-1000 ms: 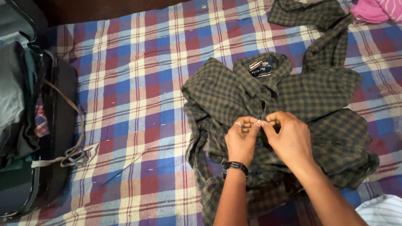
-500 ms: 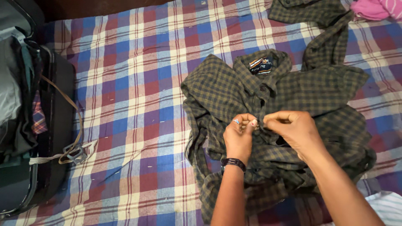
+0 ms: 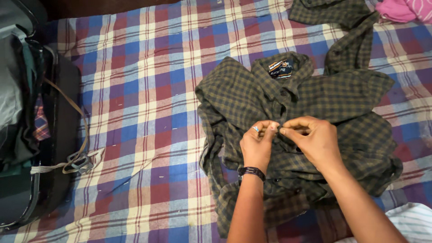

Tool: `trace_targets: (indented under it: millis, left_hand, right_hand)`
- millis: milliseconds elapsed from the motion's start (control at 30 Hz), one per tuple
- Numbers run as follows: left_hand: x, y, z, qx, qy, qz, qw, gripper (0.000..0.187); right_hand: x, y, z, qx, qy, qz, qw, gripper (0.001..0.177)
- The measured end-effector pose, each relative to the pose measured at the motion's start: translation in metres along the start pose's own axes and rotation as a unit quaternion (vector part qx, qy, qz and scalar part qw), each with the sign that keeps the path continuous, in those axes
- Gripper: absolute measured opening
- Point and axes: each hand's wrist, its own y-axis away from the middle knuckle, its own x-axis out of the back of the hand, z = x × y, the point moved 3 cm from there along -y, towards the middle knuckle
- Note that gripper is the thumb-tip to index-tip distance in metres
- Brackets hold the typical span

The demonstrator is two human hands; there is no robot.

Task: The person buttons a shirt, smooths it out, and folds it on a bed.

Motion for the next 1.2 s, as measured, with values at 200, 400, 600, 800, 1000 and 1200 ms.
trace_targets:
  millis: [200,400,600,800,1000,1200]
  left_hand:
    - [-0.003,0.001,0.001,-0.018,0.039,0.003,0.999,0.015]
    - [0.0,0.001,-0.001,-0.013,0.015,0.023,1.0,0.013]
    - [0.001,0.001,0.001,-0.012,0.002,0.033,0.999,0.03]
    - [0.0,-0.005,-0.016,-0.011,0.028,0.03,0.999,0.035]
    - [0.0,-0.006,-0.02,-0.009,0.119,-0.002,0.993,0.027]
    - [-0.002,0.012,0.039,-0.134,-0.235,0.037,0.962,0.036]
  right_hand:
    - [-0.003,0.0,-0.007,-0.022,0.046,0.01,0.999,0.018]
    - [-0.003,0.003,-0.017,0.008,0.073,0.011,0.997,0.017]
    - [-0.002,0.002,-0.026,0.032,0.066,-0.004,0.997,0.015]
    - [-0.003,0.011,-0.045,0.153,0.117,0.017,0.981,0.018]
    - [-0.007,0.0,-0.018,-0.096,-0.188,-0.067,0.975,0.017]
    - [0.03,-0.01,-0.024,0.103,0.158,0.081,0.979,0.021]
